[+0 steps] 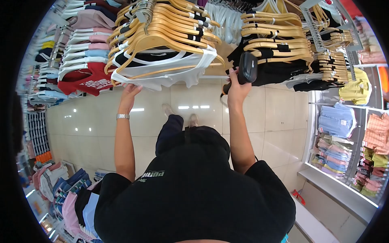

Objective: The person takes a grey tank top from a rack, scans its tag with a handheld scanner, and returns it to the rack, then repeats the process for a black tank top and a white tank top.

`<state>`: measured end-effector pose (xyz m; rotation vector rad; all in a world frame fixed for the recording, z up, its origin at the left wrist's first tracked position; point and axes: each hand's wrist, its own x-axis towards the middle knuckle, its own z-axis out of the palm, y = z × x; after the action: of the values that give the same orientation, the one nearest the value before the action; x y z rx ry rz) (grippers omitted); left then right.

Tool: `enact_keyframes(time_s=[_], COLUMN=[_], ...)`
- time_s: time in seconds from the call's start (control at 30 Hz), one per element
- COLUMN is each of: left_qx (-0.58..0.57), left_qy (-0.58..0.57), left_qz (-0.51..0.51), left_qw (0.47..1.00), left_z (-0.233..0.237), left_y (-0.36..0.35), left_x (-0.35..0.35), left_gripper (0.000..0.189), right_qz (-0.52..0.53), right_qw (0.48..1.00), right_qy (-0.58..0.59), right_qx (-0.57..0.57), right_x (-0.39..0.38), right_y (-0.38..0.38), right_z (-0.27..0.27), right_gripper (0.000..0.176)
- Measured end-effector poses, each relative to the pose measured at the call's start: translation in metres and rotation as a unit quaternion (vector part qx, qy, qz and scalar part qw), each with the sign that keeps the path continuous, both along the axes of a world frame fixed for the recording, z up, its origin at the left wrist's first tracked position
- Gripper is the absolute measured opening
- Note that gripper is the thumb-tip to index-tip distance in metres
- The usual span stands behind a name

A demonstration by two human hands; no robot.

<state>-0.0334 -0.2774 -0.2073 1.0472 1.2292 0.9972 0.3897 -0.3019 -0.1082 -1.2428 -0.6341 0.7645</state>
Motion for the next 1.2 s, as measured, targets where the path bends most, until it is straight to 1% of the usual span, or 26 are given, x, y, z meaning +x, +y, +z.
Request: enact_keyframes(time_s=[0.1,0.17,0.2,0.3,0.37,0.4,0.43,0.5,0.6,0.7,0.8,0.9,0.93,1.0,1.1,1.2], left_qx=[-0.001,-0.026,-0.039,-0.013,-0.048,-0.065,-0.08,-0.11,-0.099,-0.105,-0.087,-0.078,-0.097,-0.138,-0.146,-0.146], left_qy=[0.136,0.147,0.153,-0.047,-0.175,-0.238,-0.247,-0.267,-0.266,-0.237,-0.205,-0.187,-0.186,-0.184,-0.172,-0.123], left_qz=[0.008,0.041,0.058,0.125,0.113,0.106,0.093,0.069,0.021,0.024,0.061,0.115,0.112,0.101,0.073,0.04], left_qw=[0.991,0.988,0.986,0.991,0.977,0.963,0.961,0.955,0.959,0.965,0.973,0.973,0.971,0.968,0.971,0.981], left_z=[0.001,-0.012,-0.018,-0.024,-0.032,-0.037,-0.043,-0.051,-0.059,-0.066,-0.059,-0.045,-0.041,-0.038,-0.035,-0.027], left_y=[0.001,0.006,0.006,0.0,-0.009,-0.012,-0.016,-0.025,-0.04,-0.051,-0.066,-0.082,-0.086,-0.096,-0.114,-0.128], left_x=[0.02,0.026,0.028,0.044,0.048,0.049,0.05,0.051,0.054,0.058,0.066,0.077,0.077,0.076,0.076,0.079], left_gripper=[0.059,0.056,0.054,0.052,0.05,0.049,0.049,0.049,0.051,0.054,0.05,0.047,0.047,0.047,0.043,0.042], right_qz=[-0.029,-0.025,-0.008,0.059,0.093,0.13,0.159,0.186,0.214,0.227,0.232,0.259,0.261,0.289,0.322,0.342], right_qw=[0.996,0.993,0.994,0.991,0.986,0.974,0.959,0.959,0.953,0.948,0.94,0.923,0.918,0.906,0.891,0.884], right_qy=[0.051,0.079,0.06,0.101,0.103,0.152,0.192,0.172,0.154,0.152,0.211,0.247,0.257,0.266,0.273,0.262], right_qx=[-0.063,-0.085,-0.093,-0.072,-0.088,-0.105,-0.131,-0.125,-0.15,-0.166,-0.134,-0.142,-0.151,-0.159,-0.168,-0.179], right_x=[0.002,-0.004,-0.007,-0.024,-0.035,-0.04,-0.047,-0.054,-0.059,-0.062,-0.066,-0.057,-0.055,-0.046,-0.034,-0.027], right_y=[0.001,-0.002,-0.005,-0.001,0.006,0.008,0.008,0.013,0.007,-0.008,-0.028,-0.046,-0.052,-0.061,-0.074,-0.084], right_z=[-0.063,-0.095,-0.109,-0.127,-0.131,-0.129,-0.115,-0.134,-0.143,-0.143,-0.117,-0.115,-0.106,-0.111,-0.112,-0.111], right_gripper=[0.023,0.019,0.024,0.035,0.046,0.048,0.045,0.047,0.044,0.043,0.042,0.044,0.044,0.047,0.054,0.058])
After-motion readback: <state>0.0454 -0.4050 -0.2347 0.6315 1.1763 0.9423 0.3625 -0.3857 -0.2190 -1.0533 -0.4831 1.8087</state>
